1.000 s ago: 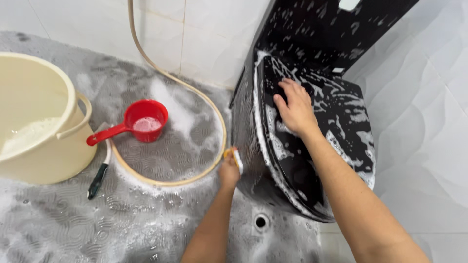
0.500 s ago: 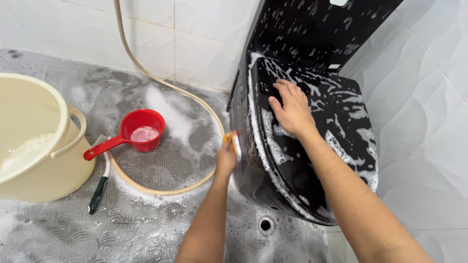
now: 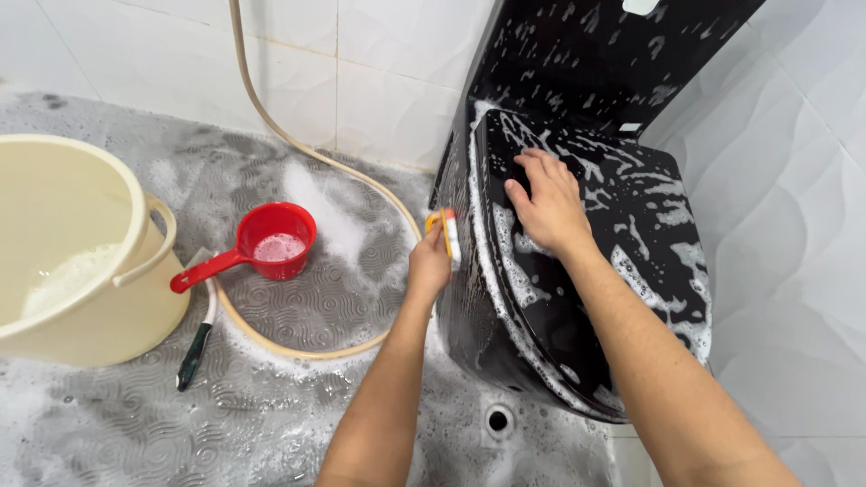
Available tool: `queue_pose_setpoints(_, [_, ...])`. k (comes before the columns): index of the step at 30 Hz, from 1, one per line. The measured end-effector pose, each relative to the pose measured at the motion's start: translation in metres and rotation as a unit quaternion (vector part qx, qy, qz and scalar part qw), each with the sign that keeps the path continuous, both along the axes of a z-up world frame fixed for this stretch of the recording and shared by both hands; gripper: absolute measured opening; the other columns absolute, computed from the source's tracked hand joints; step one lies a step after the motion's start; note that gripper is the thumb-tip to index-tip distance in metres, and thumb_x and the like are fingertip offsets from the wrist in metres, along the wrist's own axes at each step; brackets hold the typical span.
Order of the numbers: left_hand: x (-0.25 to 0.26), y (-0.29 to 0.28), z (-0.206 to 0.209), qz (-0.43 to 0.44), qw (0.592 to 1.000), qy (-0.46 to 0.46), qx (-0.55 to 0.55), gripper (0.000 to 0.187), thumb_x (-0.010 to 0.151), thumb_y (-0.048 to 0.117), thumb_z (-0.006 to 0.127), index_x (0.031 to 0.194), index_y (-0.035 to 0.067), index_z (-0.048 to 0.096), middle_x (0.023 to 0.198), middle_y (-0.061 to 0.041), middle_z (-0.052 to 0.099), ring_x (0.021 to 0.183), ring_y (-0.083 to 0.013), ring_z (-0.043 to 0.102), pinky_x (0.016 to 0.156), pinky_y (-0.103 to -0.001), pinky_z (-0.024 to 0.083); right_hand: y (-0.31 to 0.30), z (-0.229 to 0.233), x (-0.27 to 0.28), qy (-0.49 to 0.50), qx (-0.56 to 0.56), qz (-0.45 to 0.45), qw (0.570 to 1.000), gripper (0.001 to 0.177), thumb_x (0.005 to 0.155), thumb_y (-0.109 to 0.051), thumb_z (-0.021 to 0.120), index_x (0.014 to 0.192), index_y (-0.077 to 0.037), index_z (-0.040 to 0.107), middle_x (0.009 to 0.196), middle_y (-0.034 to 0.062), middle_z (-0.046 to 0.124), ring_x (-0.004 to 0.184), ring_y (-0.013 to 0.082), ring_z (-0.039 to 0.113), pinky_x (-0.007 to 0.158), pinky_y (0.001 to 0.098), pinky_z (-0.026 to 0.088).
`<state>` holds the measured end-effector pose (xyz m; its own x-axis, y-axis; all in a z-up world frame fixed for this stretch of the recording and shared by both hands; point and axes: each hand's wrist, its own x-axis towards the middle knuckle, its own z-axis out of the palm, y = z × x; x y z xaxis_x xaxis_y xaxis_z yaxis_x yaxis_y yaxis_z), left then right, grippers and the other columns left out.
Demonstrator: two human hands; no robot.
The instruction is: The person scrubs the exterior and lid of a toilet using a brush and soapy water from a scoop, then scrubs the surrounding floor and rinses the brush in a bucket.
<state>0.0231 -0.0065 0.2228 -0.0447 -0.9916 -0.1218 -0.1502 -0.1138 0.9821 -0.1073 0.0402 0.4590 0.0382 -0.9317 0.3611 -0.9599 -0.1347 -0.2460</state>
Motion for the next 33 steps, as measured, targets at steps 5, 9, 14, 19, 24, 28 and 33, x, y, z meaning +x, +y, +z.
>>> queue_pose_setpoints(5, [-0.009,0.06,-0.09,0.027,0.976,-0.098,-0.192,0.052,0.113,0.046,0.029,0.151,0.018,0.049,0.134,-0.028,0.063,0.122,-0.0437,0.062,0.105,-0.049,0.047,-0.004,-0.004,-0.003,0.017,-0.012,0.011,1.0,0.047,0.1,-0.033,0.057,0.138,-0.006,0.056,0.15,0.0121,0.05,0.14,0.032,0.043,0.117,0.0463,0.03])
queue_pose_setpoints(9, [0.013,0.15,-0.12,-0.162,0.933,-0.114,0.3,0.07,0.096,0.068,0.022,0.14,0.025,0.055,0.112,-0.026,0.072,0.1,-0.045,0.077,0.088,-0.055,0.06,-0.006,-0.007,-0.007,0.014,-0.024,0.021,0.999,0.047,0.099,-0.033,0.058,0.137,-0.006,0.057,0.15,0.014,0.049,0.14,0.0342,0.042,0.115,0.0472,0.031])
queue_pose_setpoints(14, [0.047,0.076,-0.093,-0.052,0.984,-0.105,0.135,0.058,0.095,0.054,0.036,0.138,0.019,0.054,0.109,-0.028,0.07,0.098,-0.0467,0.073,0.086,-0.055,0.057,-0.007,-0.009,-0.01,0.012,-0.042,0.035,0.998,0.045,0.1,-0.032,0.06,0.136,-0.005,0.059,0.149,0.016,0.052,0.137,0.0367,0.045,0.114,0.0484,0.033])
queue_pose_setpoints(19, [0.131,-0.049,-0.07,0.066,0.988,-0.137,-0.03,0.049,0.094,0.038,0.053,0.135,0.011,0.054,0.106,-0.032,0.067,0.095,-0.0489,0.068,0.083,-0.055,0.054,-0.01,-0.012,-0.015,0.018,-0.055,0.047,0.997,0.044,0.099,-0.031,0.062,0.133,-0.004,0.061,0.147,0.0161,0.054,0.134,0.0378,0.048,0.113,0.0483,0.036])
queue_pose_setpoints(24, [0.237,-0.091,-0.013,0.147,0.964,-0.184,-0.125,0.046,0.093,0.025,0.067,0.133,0.006,0.053,0.104,-0.034,0.065,0.094,-0.0506,0.064,0.08,-0.055,0.052,-0.016,-0.015,-0.019,0.024,-0.061,0.05,0.997,0.044,0.098,-0.031,0.063,0.132,-0.003,0.062,0.145,0.0168,0.056,0.131,0.0388,0.049,0.111,0.0482,0.038])
queue_pose_setpoints(28, [0.291,-0.072,0.04,0.195,0.965,-0.165,-0.064,0.022,0.093,0.022,0.06,0.099,0.004,0.072,0.093,-0.023,0.073,0.092,-0.0398,0.072,0.083,-0.05,0.055,-0.015,-0.014,-0.017,0.035,-0.061,0.054,0.996,0.042,0.1,-0.03,0.063,0.132,-0.002,0.062,0.145,0.0166,0.056,0.133,0.0391,0.049,0.112,0.048,0.038])
queue_pose_setpoints(33, [0.327,-0.061,0.01,0.199,0.921,-0.313,-0.121,0.024,0.096,0.018,0.057,0.104,0.002,0.073,0.106,-0.025,0.072,0.105,-0.044,0.067,0.094,-0.052,0.052,-0.013,-0.011,-0.013,0.034,-0.056,0.047,0.997,0.043,0.1,-0.03,0.062,0.133,-0.003,0.062,0.146,0.0159,0.056,0.133,0.0386,0.049,0.112,0.0476,0.038])
